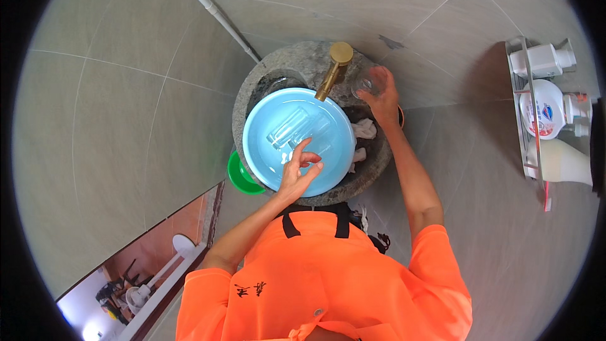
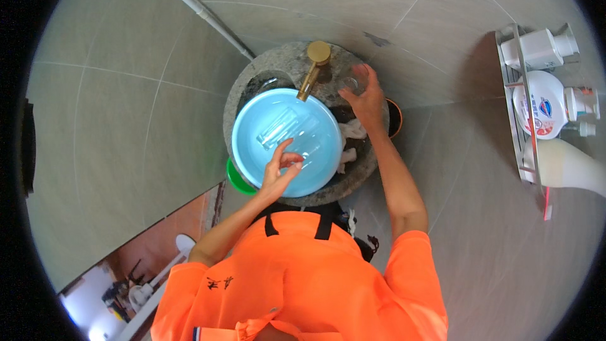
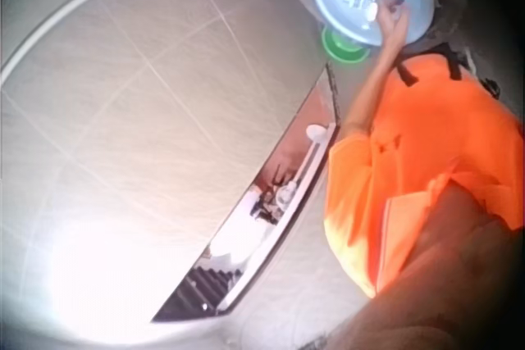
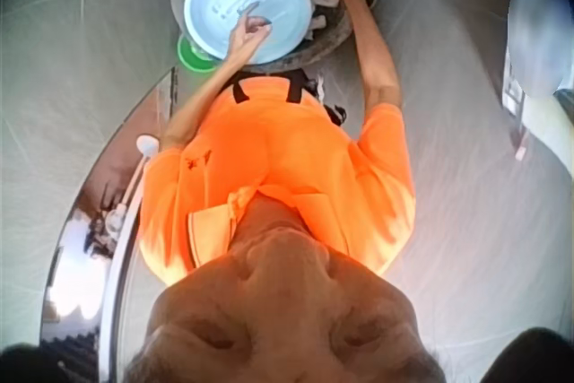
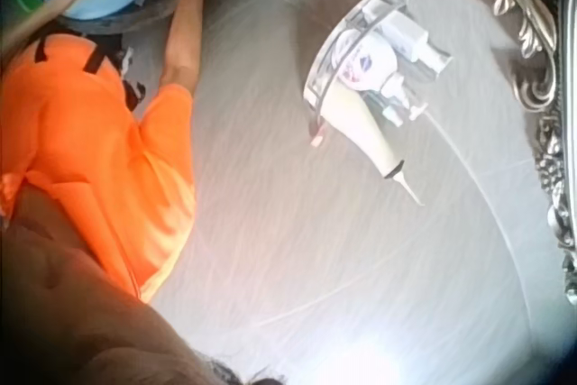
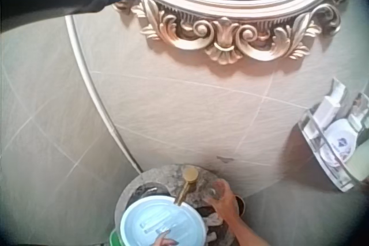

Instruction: The person rinses two clear drinking glasses under a running tap in a blue basin, then dries each glass with a white cloth. The person handles the glasses one at a time, wiping the exterior and interior surfaces before placing them back into the basin.

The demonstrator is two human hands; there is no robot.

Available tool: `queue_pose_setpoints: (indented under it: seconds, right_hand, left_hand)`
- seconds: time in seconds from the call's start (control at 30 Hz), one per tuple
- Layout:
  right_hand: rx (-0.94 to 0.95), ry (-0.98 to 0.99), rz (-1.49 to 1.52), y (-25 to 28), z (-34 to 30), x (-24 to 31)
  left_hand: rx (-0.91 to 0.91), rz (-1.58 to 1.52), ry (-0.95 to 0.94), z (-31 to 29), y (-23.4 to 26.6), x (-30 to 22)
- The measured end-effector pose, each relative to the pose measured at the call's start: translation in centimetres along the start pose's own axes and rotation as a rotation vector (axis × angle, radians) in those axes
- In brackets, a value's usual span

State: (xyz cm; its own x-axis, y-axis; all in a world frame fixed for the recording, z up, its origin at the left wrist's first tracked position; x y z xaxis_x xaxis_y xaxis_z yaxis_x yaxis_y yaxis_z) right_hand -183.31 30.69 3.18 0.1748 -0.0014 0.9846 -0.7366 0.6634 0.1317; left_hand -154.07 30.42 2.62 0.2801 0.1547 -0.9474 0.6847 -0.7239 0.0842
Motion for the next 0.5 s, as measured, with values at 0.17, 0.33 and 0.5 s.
queue_pose_setpoints:
  seconds: [0.17, 0.33, 0.5]
  right_hand:
    - [0.027, 0.019, -0.047, -1.2, 1.0, -1.5]
    - [0.02, 0.042, -0.049, -1.2, 1.3, -2.6]
    - [0.019, 0.017, -0.019, -1.2, 1.3, -3.4]
  left_hand:
    - [-0.032, -0.014, 0.03, -0.3, 1.2, 0.6]
    - [-0.03, -0.027, 0.039, -0.2, 1.5, 0.7]
    - [-0.037, -0.034, 0.036, -0.1, 1.6, 0.3]
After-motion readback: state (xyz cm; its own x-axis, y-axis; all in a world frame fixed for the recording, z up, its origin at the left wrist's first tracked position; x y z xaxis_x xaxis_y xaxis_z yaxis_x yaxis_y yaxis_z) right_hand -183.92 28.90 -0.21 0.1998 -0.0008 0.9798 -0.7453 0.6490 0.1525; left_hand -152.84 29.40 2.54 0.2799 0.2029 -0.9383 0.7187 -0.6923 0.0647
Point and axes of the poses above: each hand's wrist, its own z-axis towards the middle knuckle, its own y-axis out of the back of the hand, x = y × z, the point moved 10 cm from there along z, towards the middle knuckle, and after that the axes turned 1 degree about -z, right-handed, at the moved point
